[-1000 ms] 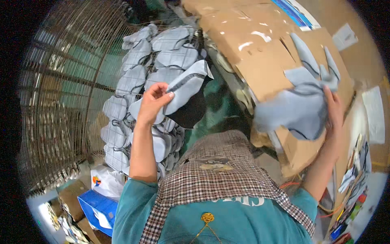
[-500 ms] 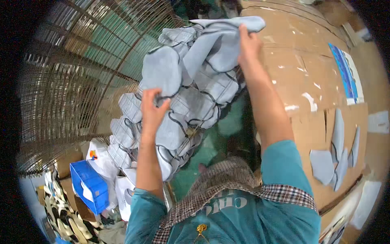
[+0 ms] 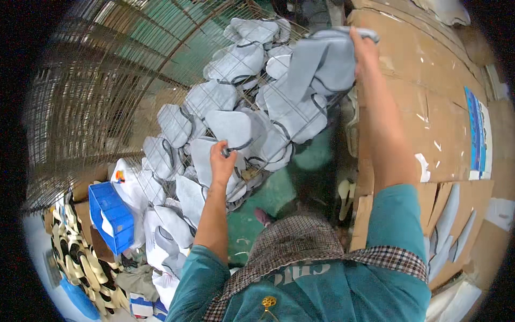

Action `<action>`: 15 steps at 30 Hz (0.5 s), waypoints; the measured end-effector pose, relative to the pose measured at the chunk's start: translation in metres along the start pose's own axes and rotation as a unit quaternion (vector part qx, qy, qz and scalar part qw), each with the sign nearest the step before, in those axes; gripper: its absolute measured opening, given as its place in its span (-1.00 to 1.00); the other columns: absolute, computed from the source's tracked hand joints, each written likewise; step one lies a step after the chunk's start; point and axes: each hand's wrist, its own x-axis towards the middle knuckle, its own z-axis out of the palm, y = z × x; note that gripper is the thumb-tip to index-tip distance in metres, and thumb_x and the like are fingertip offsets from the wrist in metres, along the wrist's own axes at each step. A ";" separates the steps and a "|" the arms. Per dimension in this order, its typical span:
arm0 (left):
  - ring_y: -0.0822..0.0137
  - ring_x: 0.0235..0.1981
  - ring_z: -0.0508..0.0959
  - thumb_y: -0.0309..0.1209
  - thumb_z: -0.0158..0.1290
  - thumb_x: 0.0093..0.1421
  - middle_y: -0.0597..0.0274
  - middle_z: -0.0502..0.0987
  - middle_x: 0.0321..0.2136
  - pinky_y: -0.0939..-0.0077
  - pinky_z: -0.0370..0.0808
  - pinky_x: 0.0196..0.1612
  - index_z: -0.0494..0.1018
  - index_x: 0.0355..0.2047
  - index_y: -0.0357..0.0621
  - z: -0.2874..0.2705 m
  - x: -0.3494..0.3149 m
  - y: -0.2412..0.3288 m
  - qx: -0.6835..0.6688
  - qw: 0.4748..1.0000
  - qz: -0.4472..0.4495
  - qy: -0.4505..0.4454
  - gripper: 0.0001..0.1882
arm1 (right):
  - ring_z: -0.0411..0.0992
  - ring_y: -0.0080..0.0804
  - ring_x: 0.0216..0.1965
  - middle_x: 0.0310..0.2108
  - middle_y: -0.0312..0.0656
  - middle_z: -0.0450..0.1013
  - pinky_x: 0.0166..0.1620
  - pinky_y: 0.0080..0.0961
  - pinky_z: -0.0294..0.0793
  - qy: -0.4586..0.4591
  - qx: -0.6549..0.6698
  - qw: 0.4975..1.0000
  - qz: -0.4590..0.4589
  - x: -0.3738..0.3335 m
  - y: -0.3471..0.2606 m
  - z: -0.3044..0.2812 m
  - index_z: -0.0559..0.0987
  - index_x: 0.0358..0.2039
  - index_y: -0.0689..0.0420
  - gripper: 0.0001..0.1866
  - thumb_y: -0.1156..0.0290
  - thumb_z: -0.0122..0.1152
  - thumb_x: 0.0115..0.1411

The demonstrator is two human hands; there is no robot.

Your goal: Apply adhesive using a spray gun to fabric-covered components and organize them on a workbench and drying rack.

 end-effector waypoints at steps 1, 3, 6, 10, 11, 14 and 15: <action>0.03 -0.17 0.38 -0.52 0.14 -0.17 0.00 0.40 -0.29 0.28 0.33 -0.10 0.38 -0.22 -0.25 0.002 -0.005 0.006 0.005 1.000 0.012 -0.012 -0.59 | 0.41 -0.33 -0.30 -0.28 -0.06 0.44 -0.33 -0.36 0.43 -0.038 0.073 0.997 -0.013 -0.001 -0.022 0.009 0.46 -0.19 0.39 -0.40 0.02 0.23 0.04; 0.01 -0.14 0.37 -0.51 0.12 -0.15 0.00 0.40 -0.24 0.25 0.28 -0.05 0.37 -0.21 -0.24 0.011 -0.019 0.018 0.038 0.998 0.052 -0.011 -0.59 | 0.44 -0.25 -0.25 -0.19 -0.02 0.42 -0.29 -0.30 0.47 -0.060 0.073 0.995 -0.020 -0.006 -0.058 0.032 0.39 -0.09 0.35 -0.41 0.05 0.18 0.09; -0.01 -0.10 0.34 -0.50 0.09 -0.12 0.02 0.40 -0.15 0.21 0.21 0.03 0.38 -0.17 -0.21 0.018 -0.033 0.023 0.073 0.994 0.075 -0.013 -0.58 | 0.44 -0.21 -0.20 -0.09 0.00 0.38 -0.26 -0.25 0.49 -0.073 0.143 0.987 -0.015 -0.014 -0.076 0.059 0.32 -0.01 0.33 -0.40 0.08 0.15 0.13; -0.03 -0.08 0.32 -0.51 0.09 -0.12 0.01 0.38 -0.10 0.21 0.23 0.02 0.36 -0.13 -0.22 0.021 -0.044 0.022 0.106 0.992 0.052 -0.037 -0.55 | 0.41 -0.20 -0.16 -0.03 0.02 0.33 -0.20 -0.20 0.48 0.002 0.150 0.987 -0.063 -0.022 -0.012 0.069 0.25 0.03 0.37 -0.38 0.11 0.11 0.16; -0.03 -0.08 0.32 -0.51 0.08 -0.12 0.00 0.37 -0.09 0.21 0.23 0.02 0.35 -0.12 -0.22 0.022 -0.045 0.022 0.111 0.991 0.053 -0.042 -0.54 | 0.38 -0.27 -0.17 -0.09 0.02 0.35 -0.19 -0.26 0.44 0.014 0.160 0.986 -0.044 -0.030 0.018 0.066 0.30 -0.04 0.43 -0.35 0.07 0.15 0.12; -0.06 -0.08 0.31 -0.54 0.07 -0.12 -0.02 0.35 -0.05 0.20 0.24 0.02 0.34 -0.09 -0.24 0.027 -0.049 0.026 0.124 0.990 0.053 -0.042 -0.52 | 0.32 -0.22 -0.07 -0.03 0.10 0.29 -0.04 -0.28 0.34 0.084 0.108 0.987 0.078 -0.062 0.113 0.060 0.29 -0.04 0.51 -0.30 0.08 0.17 0.09; -0.06 -0.07 0.31 -0.54 0.07 -0.12 -0.03 0.34 -0.04 0.19 0.24 0.02 0.33 -0.08 -0.24 0.029 -0.051 0.027 0.125 0.990 0.062 -0.035 -0.51 | 0.31 -0.21 -0.05 -0.01 0.10 0.28 -0.04 -0.30 0.33 0.074 0.106 0.987 0.091 -0.078 0.142 0.053 0.27 -0.02 0.49 -0.29 0.08 0.17 0.09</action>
